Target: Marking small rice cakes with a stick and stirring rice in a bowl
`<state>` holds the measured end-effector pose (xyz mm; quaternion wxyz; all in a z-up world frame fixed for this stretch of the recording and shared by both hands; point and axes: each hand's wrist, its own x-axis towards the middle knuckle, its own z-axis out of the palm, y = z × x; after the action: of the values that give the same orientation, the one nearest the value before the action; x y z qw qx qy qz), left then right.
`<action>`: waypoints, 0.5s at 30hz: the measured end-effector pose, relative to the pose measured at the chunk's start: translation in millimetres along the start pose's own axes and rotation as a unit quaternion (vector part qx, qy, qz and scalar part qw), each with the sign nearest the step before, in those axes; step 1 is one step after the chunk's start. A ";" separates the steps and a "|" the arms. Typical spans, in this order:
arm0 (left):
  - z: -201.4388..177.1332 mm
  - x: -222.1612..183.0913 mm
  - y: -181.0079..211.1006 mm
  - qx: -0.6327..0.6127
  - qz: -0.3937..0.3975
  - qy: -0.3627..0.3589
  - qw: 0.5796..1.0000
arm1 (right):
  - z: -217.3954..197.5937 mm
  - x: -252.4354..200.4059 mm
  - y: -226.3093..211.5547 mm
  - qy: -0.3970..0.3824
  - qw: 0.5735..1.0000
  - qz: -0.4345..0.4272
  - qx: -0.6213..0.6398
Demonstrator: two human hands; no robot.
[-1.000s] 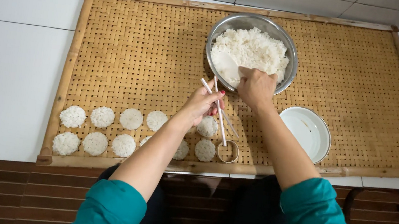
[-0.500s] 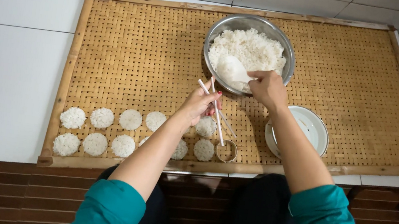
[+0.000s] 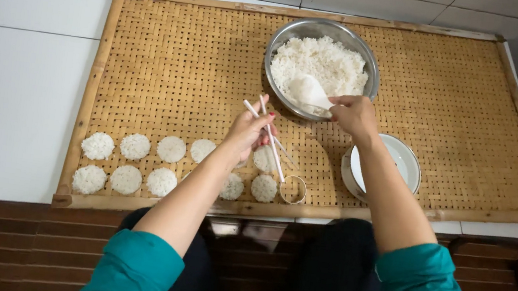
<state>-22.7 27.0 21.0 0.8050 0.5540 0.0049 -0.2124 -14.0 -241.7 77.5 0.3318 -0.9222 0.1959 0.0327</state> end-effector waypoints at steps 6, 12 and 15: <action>-5.5 -66.3 37.0 -0.014 0.123 0.060 0.990 | -29.9 -54.0 15.3 0.017 0.984 -0.063 0.164; -8.6 -137.3 53.2 0.015 0.242 0.146 0.959 | -50.3 -139.0 40.2 -0.031 0.994 -0.103 0.013; 6.0 -168.5 53.0 0.060 0.241 0.148 0.957 | -41.6 -179.7 35.8 -0.050 0.994 -0.056 -0.077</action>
<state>-158.9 94.0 111.5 0.7880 0.6110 -0.0227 0.0724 -196.1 -231.9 122.6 0.2700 -0.9519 0.1239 0.0753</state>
